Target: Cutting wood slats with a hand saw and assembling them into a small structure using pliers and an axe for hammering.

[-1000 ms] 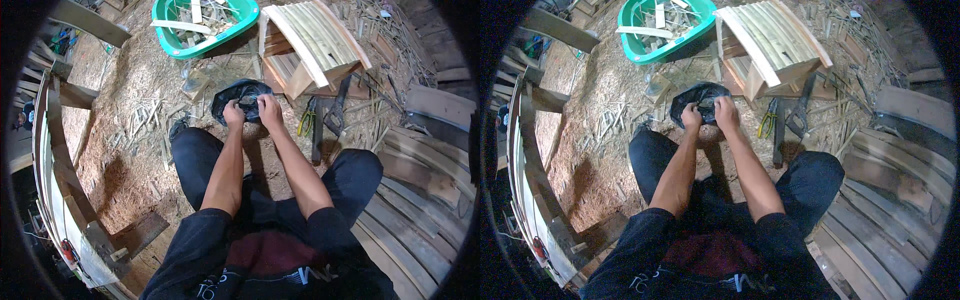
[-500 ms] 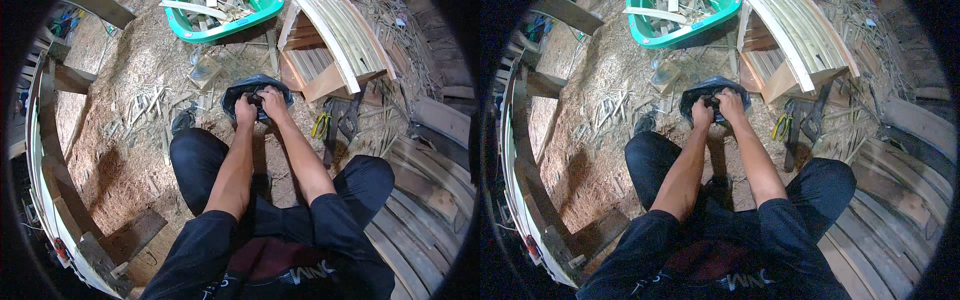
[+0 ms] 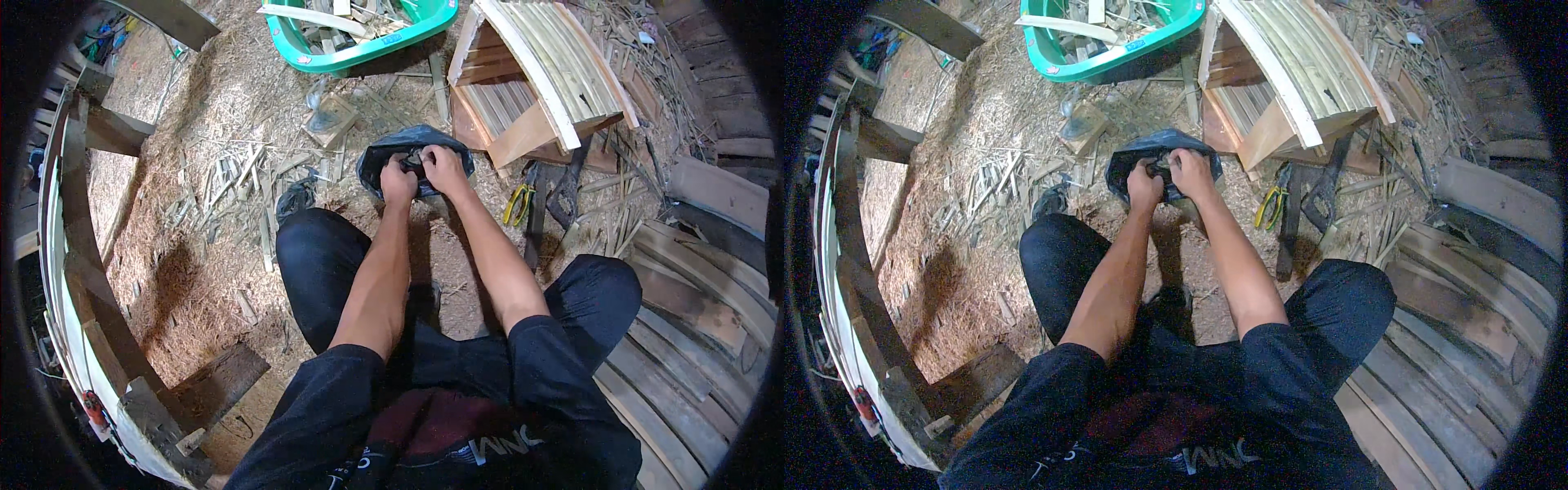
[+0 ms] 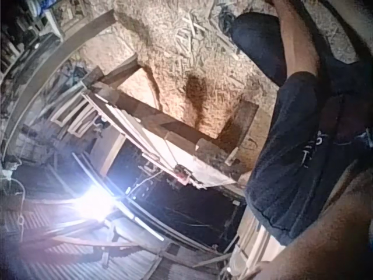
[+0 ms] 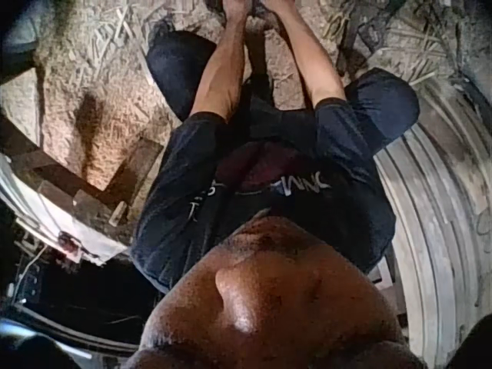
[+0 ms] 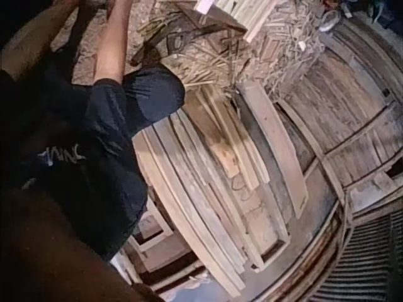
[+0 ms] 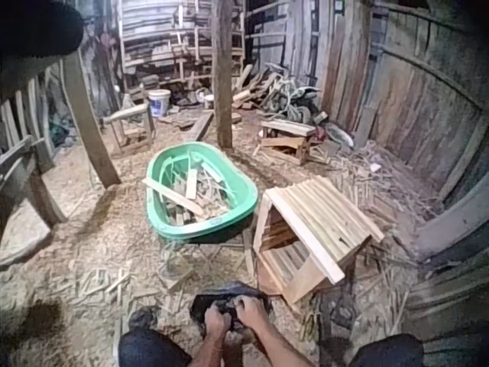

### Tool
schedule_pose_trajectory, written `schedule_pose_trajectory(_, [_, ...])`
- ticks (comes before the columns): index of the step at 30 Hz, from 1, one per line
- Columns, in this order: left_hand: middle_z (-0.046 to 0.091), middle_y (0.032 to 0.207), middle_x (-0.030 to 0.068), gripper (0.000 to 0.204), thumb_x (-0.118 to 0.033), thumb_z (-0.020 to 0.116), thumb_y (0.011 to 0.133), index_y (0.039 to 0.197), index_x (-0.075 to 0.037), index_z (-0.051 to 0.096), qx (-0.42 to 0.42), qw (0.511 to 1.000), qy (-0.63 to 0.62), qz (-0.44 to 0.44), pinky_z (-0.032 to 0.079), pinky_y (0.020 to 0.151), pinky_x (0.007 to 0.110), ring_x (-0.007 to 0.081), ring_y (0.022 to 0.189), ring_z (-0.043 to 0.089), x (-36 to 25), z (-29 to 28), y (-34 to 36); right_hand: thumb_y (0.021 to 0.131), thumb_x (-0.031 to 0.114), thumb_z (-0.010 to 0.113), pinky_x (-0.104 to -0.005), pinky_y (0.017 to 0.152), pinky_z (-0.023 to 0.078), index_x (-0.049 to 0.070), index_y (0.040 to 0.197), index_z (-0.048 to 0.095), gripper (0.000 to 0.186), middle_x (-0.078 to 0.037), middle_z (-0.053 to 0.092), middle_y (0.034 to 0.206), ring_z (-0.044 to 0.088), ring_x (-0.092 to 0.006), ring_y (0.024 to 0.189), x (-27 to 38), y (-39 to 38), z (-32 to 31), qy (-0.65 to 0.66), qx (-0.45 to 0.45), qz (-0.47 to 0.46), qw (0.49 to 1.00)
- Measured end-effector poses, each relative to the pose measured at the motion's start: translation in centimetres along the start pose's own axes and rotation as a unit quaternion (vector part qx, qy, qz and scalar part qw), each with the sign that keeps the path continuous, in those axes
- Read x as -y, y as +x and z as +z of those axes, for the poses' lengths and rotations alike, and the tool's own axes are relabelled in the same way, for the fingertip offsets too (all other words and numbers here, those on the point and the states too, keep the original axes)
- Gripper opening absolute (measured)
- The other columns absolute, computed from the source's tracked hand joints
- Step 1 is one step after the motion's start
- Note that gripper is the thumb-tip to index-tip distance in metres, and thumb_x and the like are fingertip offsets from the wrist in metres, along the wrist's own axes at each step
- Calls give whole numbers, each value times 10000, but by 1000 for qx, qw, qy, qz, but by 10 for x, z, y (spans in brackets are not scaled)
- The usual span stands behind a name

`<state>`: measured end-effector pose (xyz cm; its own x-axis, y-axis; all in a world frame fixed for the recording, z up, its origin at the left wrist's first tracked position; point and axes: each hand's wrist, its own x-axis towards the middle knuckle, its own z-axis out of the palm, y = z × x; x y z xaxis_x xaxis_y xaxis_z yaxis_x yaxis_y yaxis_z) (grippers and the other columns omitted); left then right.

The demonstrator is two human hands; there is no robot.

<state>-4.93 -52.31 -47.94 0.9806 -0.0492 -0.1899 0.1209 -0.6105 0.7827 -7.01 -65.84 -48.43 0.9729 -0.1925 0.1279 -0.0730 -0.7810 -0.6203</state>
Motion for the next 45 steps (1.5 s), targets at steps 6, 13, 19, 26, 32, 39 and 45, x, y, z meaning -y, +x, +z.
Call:
schedule_pose_trajectory(6, [701,848,188,206,-53,639,776,967,-1,692,-101,991,-86,-5,540,786,403,318,809,692,-28,2,-5,891,119,690,-316,748,527,-30,971,683,169,-91,719,874,667,-161,783,-10,20,-17,320,-14,67,945])
schedule_pose_trajectory(13, [715,806,115,116,-74,663,860,930,11,696,-122,963,-240,-13,536,719,310,167,727,683,-35,8,2,942,224,665,-220,703,467,27,1035,721,225,-25,719,929,627,-80,784,0,30,-50,454,109,183,865])
schedule_pose_trajectory(19, [706,837,53,137,-78,652,912,963,41,695,-54,911,-408,-16,509,674,251,108,735,641,-36,8,9,957,229,650,-221,704,468,29,1073,705,238,-5,698,936,615,-78,816,17,24,-58,495,128,244,824])
schedule_pose_trajectory(26, [703,892,36,157,-106,669,920,999,16,729,-1,887,-460,22,497,688,233,82,771,617,-50,2,2,968,212,629,-223,700,462,20,1086,699,236,-1,681,908,597,-77,780,17,20,-54,538,138,225,800])
schedule_pose_trajectory(32, [708,900,47,142,-74,677,900,985,29,724,21,895,-442,49,504,739,245,99,793,625,-57,3,0,975,240,622,-239,663,486,39,1030,717,229,-2,698,865,629,-84,754,-2,19,-51,512,136,203,824])
schedule_pose_trajectory(39, [683,826,45,119,-90,657,906,872,23,666,-55,919,-386,53,500,701,261,109,735,614,-57,31,-5,971,254,621,-251,568,481,-5,930,705,276,-7,696,760,623,-85,630,-14,-1,-66,402,-14,158,902])
schedule_pose_trajectory(45, [678,772,93,92,-83,681,875,849,-5,640,-12,950,-291,114,515,657,290,144,677,638,-92,82,-56,846,364,699,-450,594,461,26,788,627,350,-181,636,727,583,-410,636,-41,-72,-117,125,-247,223,935])
